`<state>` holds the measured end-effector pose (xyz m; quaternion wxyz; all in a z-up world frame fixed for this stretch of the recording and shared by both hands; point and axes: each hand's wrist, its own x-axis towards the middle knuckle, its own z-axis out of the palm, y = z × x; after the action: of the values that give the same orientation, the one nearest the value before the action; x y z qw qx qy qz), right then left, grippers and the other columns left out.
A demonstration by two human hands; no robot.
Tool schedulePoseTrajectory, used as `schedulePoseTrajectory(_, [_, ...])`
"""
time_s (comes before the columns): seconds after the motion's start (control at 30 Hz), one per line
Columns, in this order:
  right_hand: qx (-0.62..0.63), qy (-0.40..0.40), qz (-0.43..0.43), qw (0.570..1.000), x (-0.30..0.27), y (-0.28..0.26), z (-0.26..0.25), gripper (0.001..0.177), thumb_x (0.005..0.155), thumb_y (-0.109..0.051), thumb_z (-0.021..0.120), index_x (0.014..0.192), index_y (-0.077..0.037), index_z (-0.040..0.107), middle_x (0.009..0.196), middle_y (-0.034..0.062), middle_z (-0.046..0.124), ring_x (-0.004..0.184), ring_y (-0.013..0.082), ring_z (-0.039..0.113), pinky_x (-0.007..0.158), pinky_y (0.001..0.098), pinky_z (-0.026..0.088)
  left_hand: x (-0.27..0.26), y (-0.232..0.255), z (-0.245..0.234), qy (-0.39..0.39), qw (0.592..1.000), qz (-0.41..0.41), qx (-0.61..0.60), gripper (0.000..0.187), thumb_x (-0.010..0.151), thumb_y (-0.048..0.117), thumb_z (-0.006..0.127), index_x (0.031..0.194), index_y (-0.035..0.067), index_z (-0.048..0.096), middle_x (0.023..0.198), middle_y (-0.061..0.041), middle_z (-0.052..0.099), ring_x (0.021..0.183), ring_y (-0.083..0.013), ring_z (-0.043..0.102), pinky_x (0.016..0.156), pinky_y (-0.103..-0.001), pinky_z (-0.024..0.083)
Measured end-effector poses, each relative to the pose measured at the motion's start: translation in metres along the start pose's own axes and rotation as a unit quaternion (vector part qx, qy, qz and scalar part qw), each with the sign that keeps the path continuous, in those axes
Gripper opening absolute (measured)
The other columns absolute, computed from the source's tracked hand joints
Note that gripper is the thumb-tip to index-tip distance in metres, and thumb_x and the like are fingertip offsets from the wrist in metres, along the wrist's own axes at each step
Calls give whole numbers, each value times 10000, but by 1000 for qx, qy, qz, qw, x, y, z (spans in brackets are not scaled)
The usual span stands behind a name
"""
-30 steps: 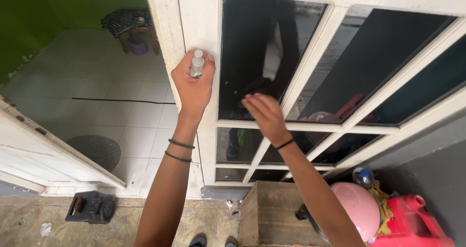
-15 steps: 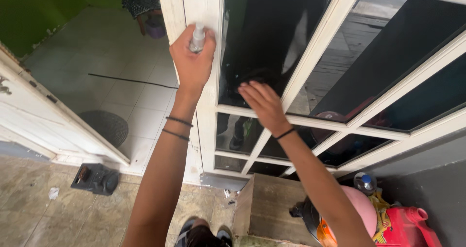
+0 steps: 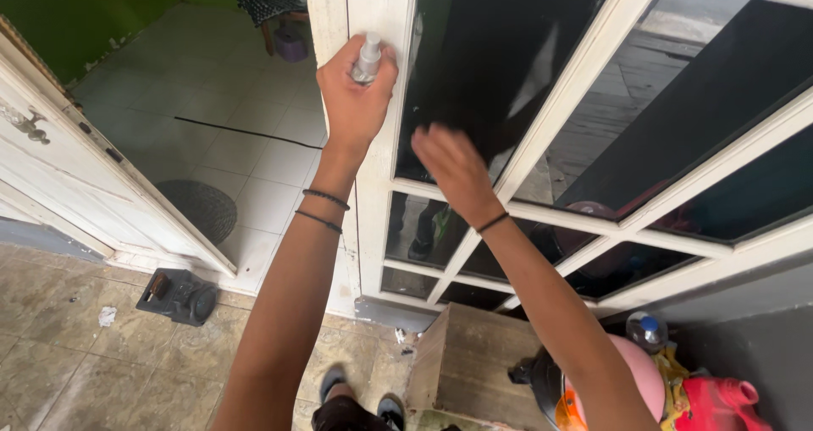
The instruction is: The person sprays a glass pane of a white-framed door with a spray bottle and wipes it with a dark cloth. They repeat this process across multiple panes, moving from the upper sections to the lower sections of the door.
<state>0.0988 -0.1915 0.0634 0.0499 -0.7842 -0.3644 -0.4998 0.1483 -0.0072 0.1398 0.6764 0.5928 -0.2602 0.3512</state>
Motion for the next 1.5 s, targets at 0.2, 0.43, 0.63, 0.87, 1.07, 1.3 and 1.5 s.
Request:
schedulePoseTrajectory(0.2, [-65,111,61,990,17,41,-26,253,973,1,639,1220,27,687,1272,134,660,1254,337,582,1109,485,447,2,2,-6,-18,999,27,-7,72,961,64,704,952,-7,695,764,18,649,748,-2,566,656,-203,491])
schedulePoseTrajectory(0.43, [-25,137,113,984,41,7,16,307,913,81,579,1188,13,698,1298,140,645,1278,359,578,1114,518,434,8,-5,-11,-27,999,-1,-27,72,940,65,700,927,-6,692,739,10,650,750,5,546,658,-204,492])
schedulePoseTrajectory(0.63, [61,-22,107,992,-27,-9,9,183,953,13,646,1115,23,731,1146,147,714,1130,294,655,1049,454,524,8,-4,-21,-64,997,-40,-17,119,945,80,721,876,2,664,660,-5,557,682,-8,463,585,-220,423])
schedulePoseTrajectory(0.87, [-134,202,234,942,43,20,-16,314,1070,9,478,1281,59,706,1360,194,657,1335,414,578,1192,507,402,6,-4,-20,-56,997,-44,-18,98,926,89,727,896,9,678,648,11,592,637,-5,492,559,-218,434])
schedulePoseTrajectory(1.07, [-71,9,101,992,0,-14,4,320,938,88,600,1226,14,717,1270,140,678,1244,329,625,1102,429,511,10,-4,-20,-59,996,-29,-52,91,943,77,716,904,5,675,671,10,591,679,-2,501,589,-218,440])
schedulePoseTrajectory(1.3, [-160,200,217,942,25,24,-38,241,973,99,673,1173,-2,762,1270,164,643,1201,327,621,1006,390,540,7,-2,-18,-46,997,-29,-46,123,964,64,706,870,0,658,663,29,562,669,1,468,572,-211,401])
schedulePoseTrajectory(1.5, [-155,38,-63,985,132,30,-54,276,926,-10,713,1202,-15,726,1253,108,666,1265,308,612,1075,441,551,7,0,-15,-47,996,-54,-57,194,977,65,702,815,3,614,646,30,529,644,-9,450,551,-222,384])
